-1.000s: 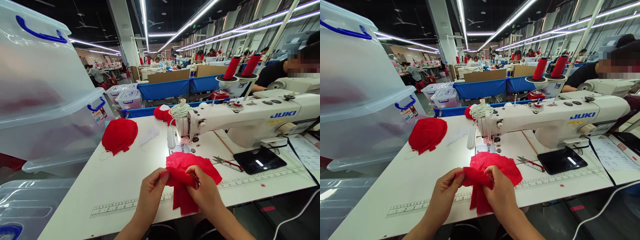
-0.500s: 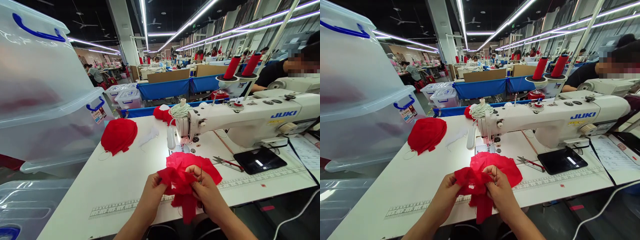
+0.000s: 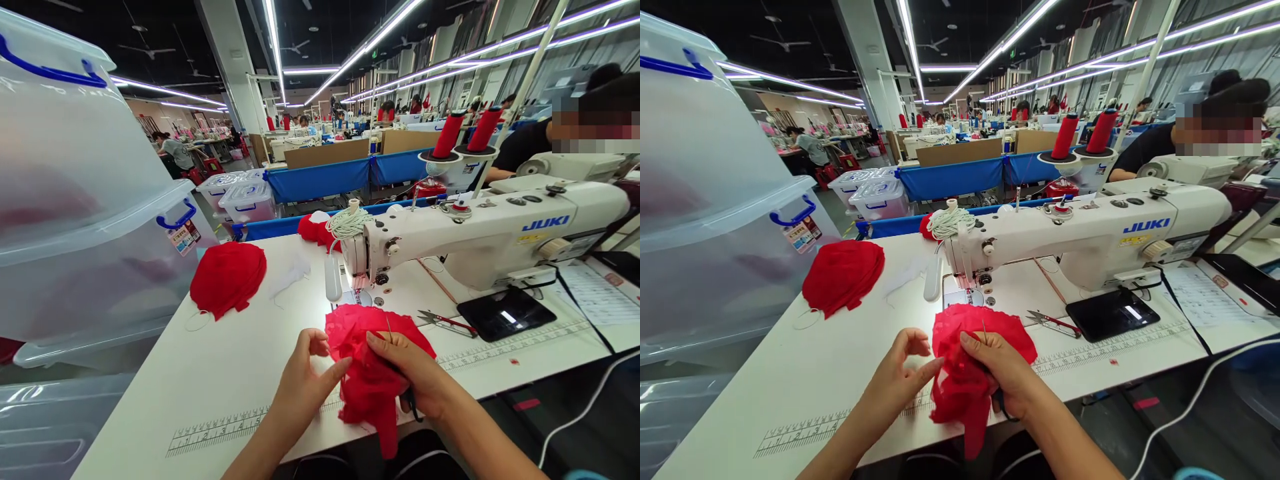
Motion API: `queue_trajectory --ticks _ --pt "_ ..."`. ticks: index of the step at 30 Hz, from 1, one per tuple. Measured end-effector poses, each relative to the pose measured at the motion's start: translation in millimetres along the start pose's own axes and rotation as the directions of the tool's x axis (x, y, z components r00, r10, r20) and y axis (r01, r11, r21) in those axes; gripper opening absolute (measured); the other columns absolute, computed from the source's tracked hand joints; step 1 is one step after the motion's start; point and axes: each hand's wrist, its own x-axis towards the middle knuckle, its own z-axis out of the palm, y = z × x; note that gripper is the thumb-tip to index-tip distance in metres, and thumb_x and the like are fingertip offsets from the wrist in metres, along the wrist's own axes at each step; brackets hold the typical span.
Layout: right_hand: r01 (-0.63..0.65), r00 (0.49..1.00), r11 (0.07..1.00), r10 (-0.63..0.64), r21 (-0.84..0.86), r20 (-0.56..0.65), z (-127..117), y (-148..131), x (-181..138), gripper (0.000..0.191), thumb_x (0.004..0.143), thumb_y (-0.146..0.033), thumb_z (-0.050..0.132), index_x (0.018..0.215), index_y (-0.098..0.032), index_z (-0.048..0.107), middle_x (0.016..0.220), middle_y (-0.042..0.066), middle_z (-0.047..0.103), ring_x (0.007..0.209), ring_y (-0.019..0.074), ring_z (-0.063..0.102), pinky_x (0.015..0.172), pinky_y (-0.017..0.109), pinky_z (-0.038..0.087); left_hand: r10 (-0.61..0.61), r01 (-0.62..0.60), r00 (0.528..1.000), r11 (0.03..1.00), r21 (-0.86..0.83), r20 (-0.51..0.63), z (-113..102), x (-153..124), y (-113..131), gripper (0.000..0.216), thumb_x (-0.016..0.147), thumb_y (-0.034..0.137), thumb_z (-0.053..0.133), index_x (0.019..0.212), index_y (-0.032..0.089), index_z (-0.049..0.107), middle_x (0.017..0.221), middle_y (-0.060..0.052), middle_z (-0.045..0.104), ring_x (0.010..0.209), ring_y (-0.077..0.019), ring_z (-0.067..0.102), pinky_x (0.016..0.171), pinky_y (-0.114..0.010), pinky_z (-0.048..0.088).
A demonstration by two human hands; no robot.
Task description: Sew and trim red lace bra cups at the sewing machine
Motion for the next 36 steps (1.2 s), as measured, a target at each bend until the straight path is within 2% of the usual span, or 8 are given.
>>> queue_trajectory --ticks 4,10,13,16,24,29,32,36 --pt "0.017 0.999 0.996 -0.013 -0.089 0.050 5 -11 -4 0.049 0.073 -0.057 0.069 0.057 -0.019 0.043 0.044 -0.010 0.035 0.036 0.0026 0.020 0.036 0.021 0.007 0.069 -0.064 0.979 0.997 -0.032 0.190 -4 9 12 0.053 0.057 0.038 0.082 0.104 0.023 0.062 0.126 -0.009 0.051 0.091 -0.0214 0.055 0.061 -0.026 0.044" --pt "0.126 0.988 0.948 -0.146 -0.293 -0.046 -7 -15 0 0.034 0.076 -0.050 0.065 0.072 -0.020 0.051 0.050 -0.009 0.040 0.041 0.0059 0.023 0.041 0.020 0.016 -0.055 0.297 0.879 0.841 -0.453 0.474 6 20 10 0.029 0.076 0.041 0.072 0.081 0.014 0.062 0.060 0.006 0.046 0.043 -0.0015 0.028 0.040 -0.016 0.021" --pt "0.304 0.809 0.730 -0.537 -0.612 -0.239 -14 -12 -3 0.024 0.079 -0.041 0.062 0.091 -0.021 0.060 0.073 -0.002 0.059 0.047 0.0084 0.033 0.047 0.023 0.029 -0.048 0.297 0.900 0.794 -0.530 0.432 10 24 5 0.026 0.081 0.040 0.067 0.087 0.015 0.061 0.070 0.002 0.054 0.054 -0.0053 0.045 0.048 -0.016 0.036" --pt "0.372 0.627 0.542 -0.745 -0.754 -0.226 -15 -5 -10 0.021 0.085 -0.040 0.055 0.083 -0.021 0.064 0.078 0.001 0.061 0.051 0.0113 0.039 0.052 0.025 0.035 -0.036 0.265 0.924 0.777 -0.571 0.380 12 27 3 0.022 0.084 0.037 0.064 0.085 0.016 0.060 0.077 -0.001 0.058 0.065 -0.0086 0.052 0.059 -0.020 0.045" --pt "0.347 0.722 0.531 -0.677 -0.774 -0.141 -5 11 0 0.008 0.081 -0.028 0.059 0.080 -0.021 0.063 0.068 -0.001 0.061 0.048 0.0112 0.041 0.046 0.023 0.033 0.079 0.177 0.943 0.704 -0.688 0.324 18 30 2 0.022 0.087 0.036 0.059 0.090 0.015 0.066 0.087 -0.006 0.065 0.080 -0.0149 0.057 0.072 -0.026 0.048" --pt "0.316 0.745 0.583 -0.641 -0.748 -0.185 -9 7 10 0.011 0.083 -0.028 0.053 0.082 -0.021 0.060 0.065 -0.001 0.058 0.048 0.0113 0.041 0.046 0.023 0.034 -0.018 0.174 0.974 0.696 -0.697 0.225 16 30 -2 0.031 0.080 0.038 0.068 0.100 0.016 0.062 0.079 -0.001 0.059 0.063 -0.0089 0.051 0.056 -0.020 0.044" --pt "0.335 0.757 0.559 -0.639 -0.759 -0.136 -10 5 13 0.013 0.085 -0.028 0.051 0.085 -0.020 0.062 0.079 0.003 0.064 0.058 0.0141 0.051 0.054 0.025 0.041 -0.070 0.123 0.991 0.822 -0.556 0.115 15 29 -6 0.053 0.082 0.046 0.063 0.128 0.025 0.047 0.075 0.002 0.056 0.053 -0.0077 0.045 0.051 -0.020 0.041" --pt "0.358 0.759 0.527 -0.645 -0.771 -0.088 -10 5 15 0.013 0.086 -0.026 0.049 0.082 -0.020 0.061 0.081 0.004 0.062 0.068 0.0172 0.055 0.060 0.027 0.044 0.138 -0.151 0.980 0.985 -0.084 -0.143 12 29 -8 0.043 0.083 0.052 0.056 0.116 0.027 0.061 0.111 -0.008 0.054 0.085 -0.0204 0.056 0.061 -0.028 0.047"
